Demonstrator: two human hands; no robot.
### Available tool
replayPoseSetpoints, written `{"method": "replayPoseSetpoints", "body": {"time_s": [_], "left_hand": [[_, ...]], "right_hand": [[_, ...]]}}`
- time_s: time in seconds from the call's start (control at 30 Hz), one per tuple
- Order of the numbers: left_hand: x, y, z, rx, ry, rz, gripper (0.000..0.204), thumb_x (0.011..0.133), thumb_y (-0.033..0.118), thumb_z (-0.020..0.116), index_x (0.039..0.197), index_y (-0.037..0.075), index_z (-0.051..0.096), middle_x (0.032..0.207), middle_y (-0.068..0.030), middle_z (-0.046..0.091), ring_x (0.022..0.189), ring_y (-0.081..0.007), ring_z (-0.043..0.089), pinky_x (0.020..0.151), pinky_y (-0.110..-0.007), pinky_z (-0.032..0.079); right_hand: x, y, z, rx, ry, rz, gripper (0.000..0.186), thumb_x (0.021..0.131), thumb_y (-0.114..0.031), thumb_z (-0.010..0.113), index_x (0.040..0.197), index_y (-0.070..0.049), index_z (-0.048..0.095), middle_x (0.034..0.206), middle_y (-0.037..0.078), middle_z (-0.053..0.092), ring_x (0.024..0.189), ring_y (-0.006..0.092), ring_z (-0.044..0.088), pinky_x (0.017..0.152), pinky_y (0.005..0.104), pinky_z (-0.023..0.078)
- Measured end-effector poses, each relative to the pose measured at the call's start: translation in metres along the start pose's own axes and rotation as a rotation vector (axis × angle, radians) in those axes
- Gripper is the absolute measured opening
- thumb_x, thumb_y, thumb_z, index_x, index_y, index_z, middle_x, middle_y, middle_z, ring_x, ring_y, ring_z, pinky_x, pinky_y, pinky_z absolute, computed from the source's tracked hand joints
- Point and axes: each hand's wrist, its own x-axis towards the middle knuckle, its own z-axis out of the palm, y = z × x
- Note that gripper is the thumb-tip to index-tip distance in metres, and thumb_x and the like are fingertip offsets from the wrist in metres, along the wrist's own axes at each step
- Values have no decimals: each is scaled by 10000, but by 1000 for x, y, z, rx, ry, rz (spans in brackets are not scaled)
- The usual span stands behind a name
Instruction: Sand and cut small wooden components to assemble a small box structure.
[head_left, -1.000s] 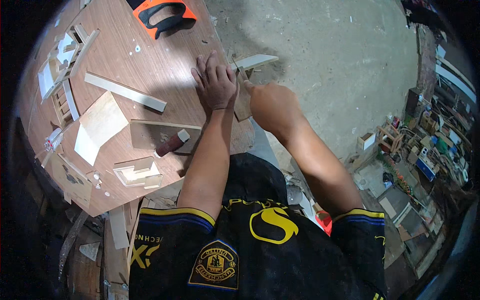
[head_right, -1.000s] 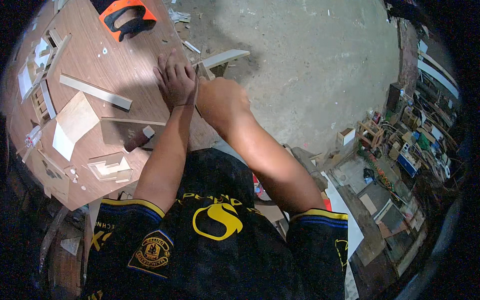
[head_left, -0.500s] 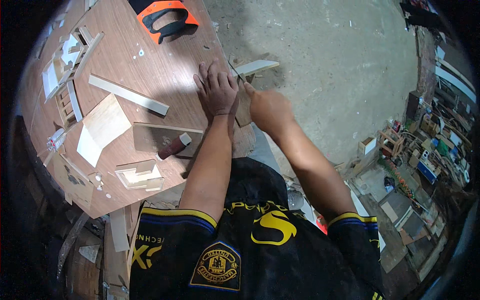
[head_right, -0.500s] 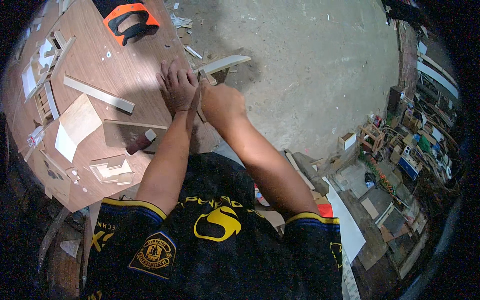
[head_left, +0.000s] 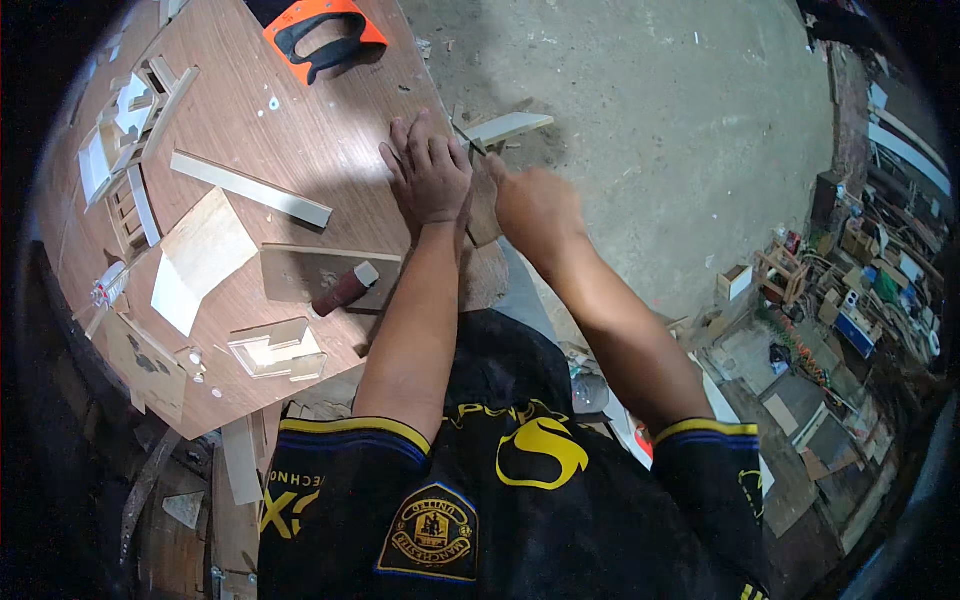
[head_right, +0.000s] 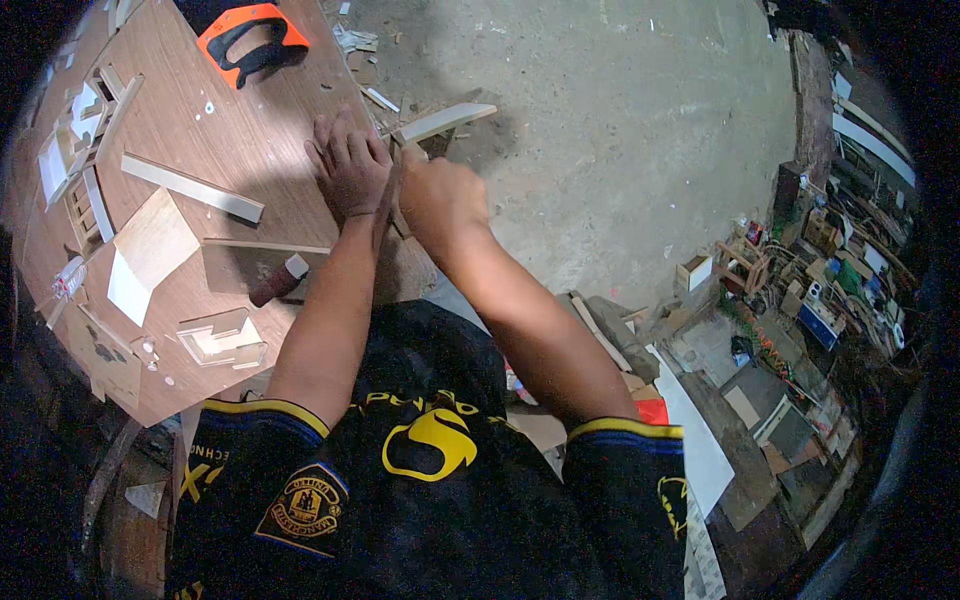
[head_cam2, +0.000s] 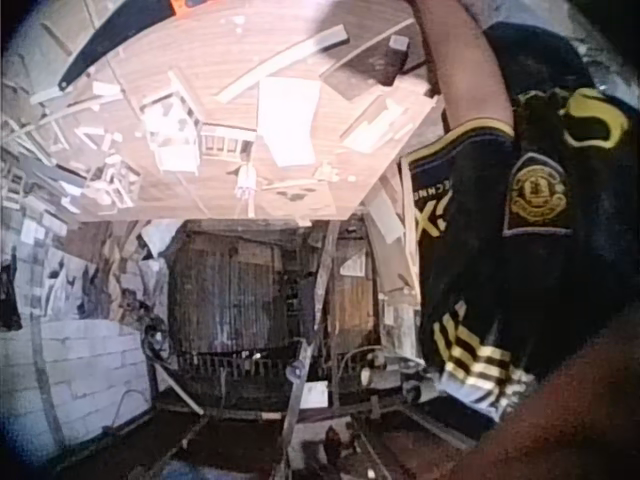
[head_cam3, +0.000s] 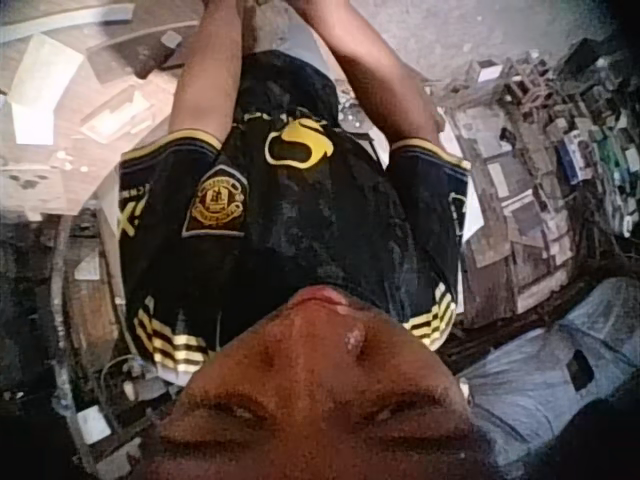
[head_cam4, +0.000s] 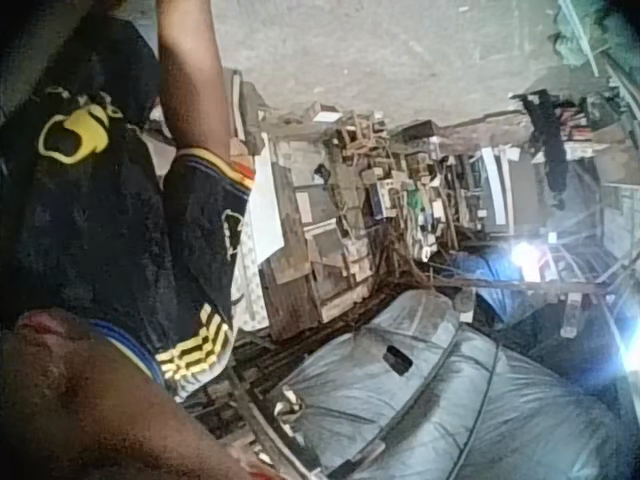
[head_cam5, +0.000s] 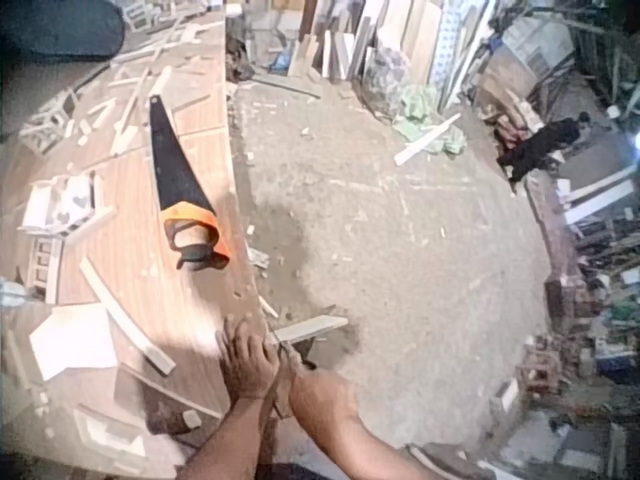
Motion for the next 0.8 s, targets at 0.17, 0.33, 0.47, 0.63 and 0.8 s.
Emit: {"method": "replayPoseSetpoints", "body": {"time_s": [0.17, 0.33, 0.47, 0.63, 0.8], "left_hand": [[-2, -1, -3, 39, -30, -24, 161, 882, 234, 592, 911, 79, 559, 1362, -54, 484, 1370, -338, 351, 1122, -579, 216], [1, -1, 3, 47, -19, 12, 150, 879, 235, 594, 895, 91, 555, 1368, -56, 476, 1370, -346, 347, 1113, -573, 232], [-2, -4, 1, 59, 6, 8, 148, 873, 235, 594, 896, 96, 552, 1352, -59, 487, 1358, -340, 368, 1112, -567, 238], [2, -3, 0, 82, 19, 27, 154, 851, 234, 598, 901, 96, 552, 1328, -66, 504, 1327, -350, 407, 1096, -567, 255], [1, -3, 8, 83, 9, -14, 152, 824, 224, 603, 890, 96, 554, 1339, -76, 498, 1361, -351, 375, 1124, -575, 187]], "right_hand": [[-20, -8, -16, -6, -99, -12, 510, 870, -86, 427, 1360, -195, 520, 836, 219, 685, 749, 388, 679, 670, 491, 544], [-5, -4, -2, 15, -101, 55, 526, 870, -88, 429, 1377, -205, 504, 862, 225, 685, 778, 396, 679, 689, 494, 544], [-19, -5, -21, 16, -132, 16, 525, 866, -85, 433, 1372, -205, 509, 853, 225, 683, 770, 385, 681, 670, 492, 542], [-15, -8, 1, 51, -70, 75, 539, 853, -82, 448, 1378, -187, 501, 822, 224, 680, 745, 391, 678, 656, 493, 539], [-16, -8, 12, 111, -15, 77, 547, 844, -92, 457, 1386, -158, 490, 805, 224, 679, 734, 399, 675, 663, 501, 535]]}}
